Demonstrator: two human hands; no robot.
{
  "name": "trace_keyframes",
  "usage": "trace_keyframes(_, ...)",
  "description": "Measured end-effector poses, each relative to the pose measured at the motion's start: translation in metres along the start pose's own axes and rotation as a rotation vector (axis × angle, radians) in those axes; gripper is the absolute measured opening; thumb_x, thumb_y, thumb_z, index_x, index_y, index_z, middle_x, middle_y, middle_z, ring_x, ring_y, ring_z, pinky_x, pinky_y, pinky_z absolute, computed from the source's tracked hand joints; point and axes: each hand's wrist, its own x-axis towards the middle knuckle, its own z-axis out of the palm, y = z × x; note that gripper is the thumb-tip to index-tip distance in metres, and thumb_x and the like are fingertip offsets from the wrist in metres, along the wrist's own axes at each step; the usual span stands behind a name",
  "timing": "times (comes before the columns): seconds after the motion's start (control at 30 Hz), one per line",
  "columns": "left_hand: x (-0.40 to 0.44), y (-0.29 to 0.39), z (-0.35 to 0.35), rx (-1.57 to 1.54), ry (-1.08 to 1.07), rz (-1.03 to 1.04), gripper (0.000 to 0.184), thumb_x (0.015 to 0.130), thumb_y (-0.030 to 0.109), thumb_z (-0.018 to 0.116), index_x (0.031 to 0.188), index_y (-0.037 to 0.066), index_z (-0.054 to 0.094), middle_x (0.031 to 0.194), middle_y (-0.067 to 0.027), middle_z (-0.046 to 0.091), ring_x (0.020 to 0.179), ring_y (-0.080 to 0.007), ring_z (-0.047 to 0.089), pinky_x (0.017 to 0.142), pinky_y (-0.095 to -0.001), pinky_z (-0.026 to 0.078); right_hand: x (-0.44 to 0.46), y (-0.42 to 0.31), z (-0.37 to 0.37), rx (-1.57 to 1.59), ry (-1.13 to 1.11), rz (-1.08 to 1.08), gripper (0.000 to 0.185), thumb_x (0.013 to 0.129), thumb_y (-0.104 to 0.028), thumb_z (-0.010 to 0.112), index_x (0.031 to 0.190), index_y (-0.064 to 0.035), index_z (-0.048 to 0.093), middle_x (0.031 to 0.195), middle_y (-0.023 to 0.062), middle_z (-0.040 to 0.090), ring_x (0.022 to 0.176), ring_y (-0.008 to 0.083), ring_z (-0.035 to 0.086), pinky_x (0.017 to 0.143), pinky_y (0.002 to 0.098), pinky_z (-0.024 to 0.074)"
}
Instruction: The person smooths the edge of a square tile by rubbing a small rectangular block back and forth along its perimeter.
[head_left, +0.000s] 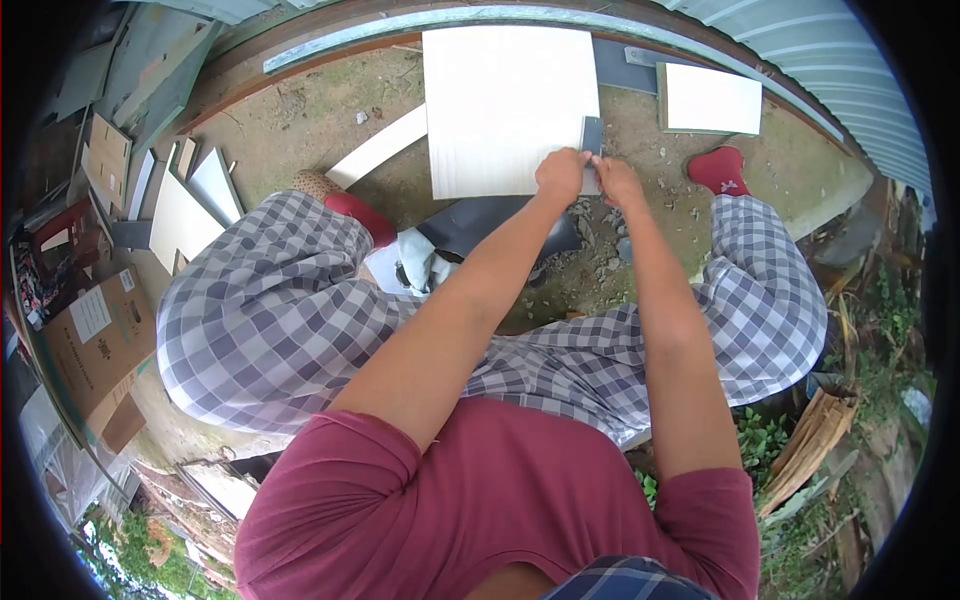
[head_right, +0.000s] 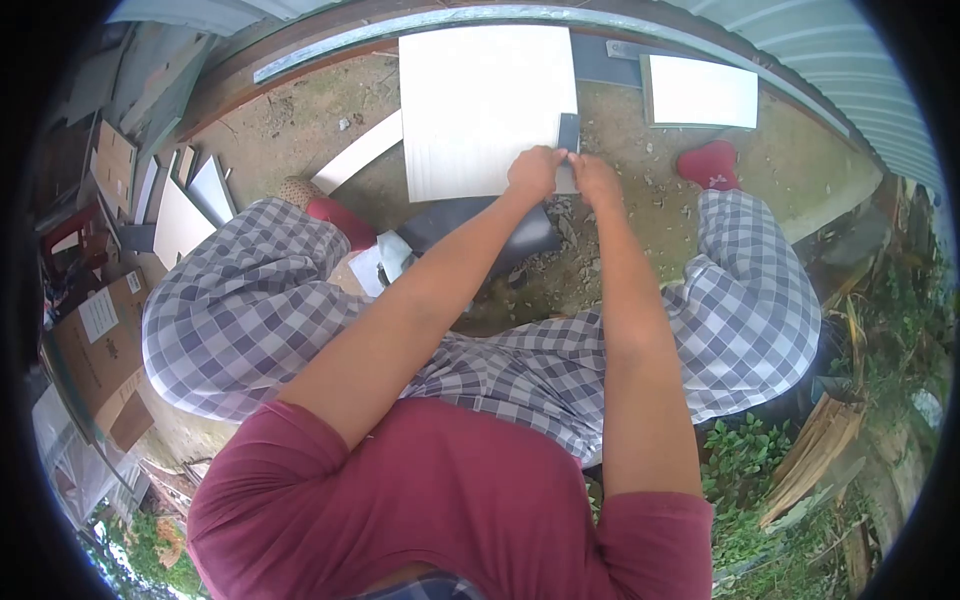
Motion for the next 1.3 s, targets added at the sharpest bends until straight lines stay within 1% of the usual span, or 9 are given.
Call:
trace_keyframes(0.07, -0.003, -0.022, 0.028, 0.109, 0.361, 0.337, 0.039, 0.093, 0.037, 0.047, 0.082, 0.005, 0.066, 0.058, -0.0083, 0.063, 0.055, -0.0223, 0.065, 0.060, -0.0347, 0.052, -0.011, 0.005, 0.006, -0.025, -0.014, 0.006, 0.046, 0.093, -0.043, 0.038, 0.079, -0.0047, 0.059, 0.067, 0.0122, 0.061, 0.059, 0.0262, 0.062, 0.064, 0.0409, 0.0474)
trace_keyframes(0.1, -0.007, -0.023, 0.031, -0.003, 0.291, 0.257, 0.048, 0.094, 0.040, 0.042, 0.073, 0.003, 0.064, 0.052, -0.0090, 0.060, 0.052, -0.0230, 0.064, 0.058, -0.0349, 0.051, -0.015, 0.006, 0.009, -0.040, -0.017, 0.013, 0.046, 0.093, -0.043, 0.038, 0.078, -0.0048, 0.059, 0.067, 0.0125, 0.061, 0.059, 0.0265, 0.062, 0.064, 0.0411, 0.0476)
trace_keyframes(0.2, -0.031, -0.015, 0.007, -0.125, 0.027, 0.083, 0.044, 0.094, 0.037, 0.044, 0.077, 0.001, 0.063, 0.054, -0.0087, 0.061, 0.052, -0.0225, 0.064, 0.057, -0.0356, 0.051, -0.025, 0.008, 0.012, -0.028, -0.059, 0.040, 0.046, 0.093, -0.044, 0.041, 0.079, -0.0041, 0.058, 0.066, 0.0100, 0.059, 0.060, 0.0224, 0.060, 0.058, 0.0377, 0.0491)
trace_keyframes(0.27, -0.034, -0.021, 0.008, -0.110, 0.046, 0.098, 0.045, 0.094, 0.037, 0.043, 0.077, 0.001, 0.063, 0.053, -0.0088, 0.060, 0.051, -0.0222, 0.063, 0.057, -0.0355, 0.051, -0.027, 0.007, 0.015, -0.002, -0.099, 0.058, 0.045, 0.093, -0.045, 0.044, 0.080, -0.0034, 0.057, 0.065, 0.0072, 0.057, 0.060, 0.0180, 0.057, 0.051, 0.0340, 0.0505)
trace_keyframes(0.33, -0.043, -0.021, -0.002, -0.095, 0.065, 0.107, 0.045, 0.094, 0.037, 0.043, 0.076, 0.001, 0.063, 0.053, -0.0089, 0.060, 0.050, -0.0219, 0.063, 0.056, -0.0355, 0.051, -0.025, 0.010, 0.024, 0.025, -0.121, 0.045, 0.047, 0.093, -0.044, 0.038, 0.083, -0.0049, 0.061, 0.072, 0.0162, 0.063, 0.067, 0.0340, 0.062, 0.070, 0.0456, 0.0475)
trace_keyframes(0.53, -0.044, -0.020, -0.020, -0.216, 0.022, 0.054, 0.047, 0.095, 0.037, 0.042, 0.073, 0.000, 0.061, 0.053, -0.0099, 0.060, 0.047, -0.0204, 0.062, 0.055, -0.0340, 0.051, -0.014, 0.002, 0.039, -0.072, 0.013, -0.046, 0.047, 0.092, -0.045, 0.039, 0.086, -0.0063, 0.064, 0.091, 0.0180, 0.065, 0.091, 0.0383, 0.060, 0.079, 0.0474, 0.0453)
trace_keyframes(0.73, -0.029, -0.016, -0.035, -0.239, -0.008, 0.073, 0.048, 0.095, 0.037, 0.042, 0.072, -0.001, 0.061, 0.053, -0.0092, 0.060, 0.046, -0.0199, 0.062, 0.053, -0.0319, 0.051, -0.008, -0.016, 0.032, 0.010, 0.036, 0.023, 0.046, 0.091, -0.047, 0.039, 0.087, -0.0097, 0.066, 0.097, 0.0174, 0.065, 0.094, 0.0365, 0.060, 0.079, 0.0462, 0.0455)
trace_keyframes(1.07, -0.007, 0.014, -0.060, -0.291, 0.020, -0.026, 0.049, 0.093, 0.042, 0.045, 0.068, 0.002, 0.060, 0.052, -0.0082, 0.061, 0.048, -0.0189, 0.063, 0.056, -0.0315, 0.051, 0.025, -0.036, 0.009, 0.129, 0.016, 0.078, 0.046, 0.090, -0.048, 0.043, 0.084, -0.0095, 0.066, 0.087, 0.0156, 0.066, 0.087, 0.0350, 0.063, 0.076, 0.0444, 0.0464)
trace_keyframes(1.3, 0.030, 0.038, -0.081, -0.256, 0.038, -0.050, 0.048, 0.093, 0.043, 0.044, 0.075, 0.003, 0.063, 0.055, -0.0071, 0.063, 0.050, -0.0178, 0.064, 0.057, -0.0305, 0.052, 0.052, -0.066, -0.019, 0.121, 0.082, 0.080, 0.047, 0.091, -0.048, 0.042, 0.088, -0.0076, 0.067, 0.081, 0.0129, 0.067, 0.064, 0.0252, 0.065, 0.071, 0.0388, 0.0480)
